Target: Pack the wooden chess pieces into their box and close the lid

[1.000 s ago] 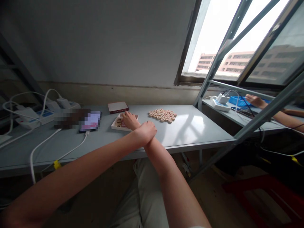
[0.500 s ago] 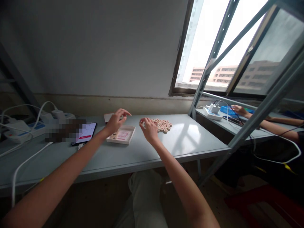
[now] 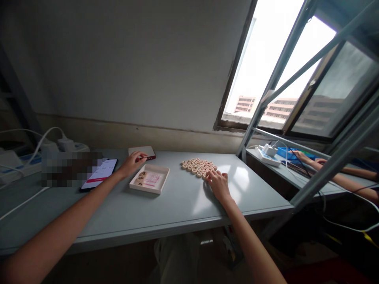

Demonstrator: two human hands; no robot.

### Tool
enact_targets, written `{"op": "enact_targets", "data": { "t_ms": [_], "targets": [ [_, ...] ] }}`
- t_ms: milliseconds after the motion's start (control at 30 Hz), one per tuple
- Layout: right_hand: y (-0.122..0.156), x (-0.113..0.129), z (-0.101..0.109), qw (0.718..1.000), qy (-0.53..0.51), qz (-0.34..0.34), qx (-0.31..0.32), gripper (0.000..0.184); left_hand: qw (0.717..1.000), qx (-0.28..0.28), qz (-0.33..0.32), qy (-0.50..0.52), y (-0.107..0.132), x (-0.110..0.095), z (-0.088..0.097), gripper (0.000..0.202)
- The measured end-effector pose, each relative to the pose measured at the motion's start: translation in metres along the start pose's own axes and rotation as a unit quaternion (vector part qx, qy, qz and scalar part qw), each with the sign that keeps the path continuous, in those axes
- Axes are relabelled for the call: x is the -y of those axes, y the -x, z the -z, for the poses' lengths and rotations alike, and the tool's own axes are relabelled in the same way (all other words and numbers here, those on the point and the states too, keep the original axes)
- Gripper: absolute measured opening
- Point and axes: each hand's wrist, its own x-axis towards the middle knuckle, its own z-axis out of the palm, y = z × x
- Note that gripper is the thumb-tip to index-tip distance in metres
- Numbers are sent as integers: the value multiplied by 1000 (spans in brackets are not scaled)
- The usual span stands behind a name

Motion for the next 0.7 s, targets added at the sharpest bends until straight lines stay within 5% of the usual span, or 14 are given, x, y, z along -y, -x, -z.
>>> {"op": "enact_targets", "data": {
  "t_ms": [100, 200, 467, 600, 700],
  "targets": [
    [-1, 4, 4, 1000, -10, 8, -12, 16, 998, -24, 40, 37, -2, 3, 7, 34],
    [-11, 25, 10, 997, -57, 42, -12, 17, 1000, -19, 14, 2, 0, 4, 9, 32],
    [-78, 143, 3, 917, -227, 298, 137, 24, 992, 102, 55, -52, 16, 5, -6, 22],
    [-95, 181, -19, 913, -208, 318, 151, 25, 986, 143, 82, -16, 16, 5, -3, 24],
    [-98, 187, -34, 916, -237, 297, 130, 20, 983, 160, 94, -2, 14, 7, -3, 23]
  ]
}}
